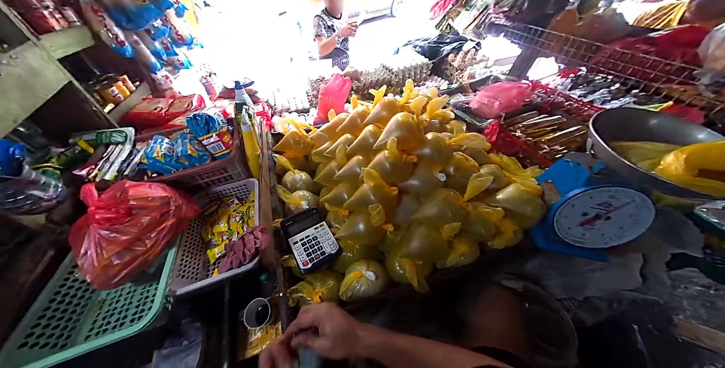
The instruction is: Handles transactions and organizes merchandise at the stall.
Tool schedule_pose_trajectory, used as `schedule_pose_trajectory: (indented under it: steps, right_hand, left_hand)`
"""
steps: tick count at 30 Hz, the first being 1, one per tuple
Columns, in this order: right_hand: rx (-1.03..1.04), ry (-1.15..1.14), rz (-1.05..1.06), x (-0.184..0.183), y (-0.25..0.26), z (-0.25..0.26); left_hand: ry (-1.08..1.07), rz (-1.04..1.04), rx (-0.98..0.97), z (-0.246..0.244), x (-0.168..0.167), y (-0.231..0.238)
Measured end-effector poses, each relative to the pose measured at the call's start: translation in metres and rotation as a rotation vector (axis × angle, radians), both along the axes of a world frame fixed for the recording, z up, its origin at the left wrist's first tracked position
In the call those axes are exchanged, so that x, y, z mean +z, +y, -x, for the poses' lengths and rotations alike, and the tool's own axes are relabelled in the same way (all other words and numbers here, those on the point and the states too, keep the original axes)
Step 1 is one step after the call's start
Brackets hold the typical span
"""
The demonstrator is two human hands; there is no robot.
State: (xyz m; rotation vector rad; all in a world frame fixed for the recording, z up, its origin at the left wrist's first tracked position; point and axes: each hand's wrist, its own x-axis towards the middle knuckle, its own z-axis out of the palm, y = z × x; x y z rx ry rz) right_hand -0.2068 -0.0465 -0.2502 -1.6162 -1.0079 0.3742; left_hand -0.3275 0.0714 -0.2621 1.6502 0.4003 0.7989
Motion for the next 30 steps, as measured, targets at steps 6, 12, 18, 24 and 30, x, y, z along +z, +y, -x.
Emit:
schedule_pose_trajectory:
  steps: [6, 12, 18, 24, 30]
  right_hand:
    - [-0.445, -0.108, -0.111, 0.103, -0.065, -0.04]
    - [-0.581, -0.125, 0.017, 0.162, -0.148, -0.047]
    - [-0.859, -0.182, 0.385, 0.254, -0.243, -0.136]
    - [-1.174, -0.234, 0.466, 0.33, -0.277, -0.266]
    - [-1.098, -0.203, 0.268, 0.353, -0.221, -0.396]
  left_hand:
    - [-0.298, -0.122, -0.343, -0.124, 0.085, -0.047]
    - [-0.357, -0.13, -0.665, -0.156, 0.103, -0.101]
    - [-0.088, -0.2, -0.759, -0.121, 0.041, -0.116]
    - [0.238, -0.607, -0.642, -0.07, -0.035, -0.133]
    - [0.268, -0.849, -0.476, -0.072, -0.063, -0.154]
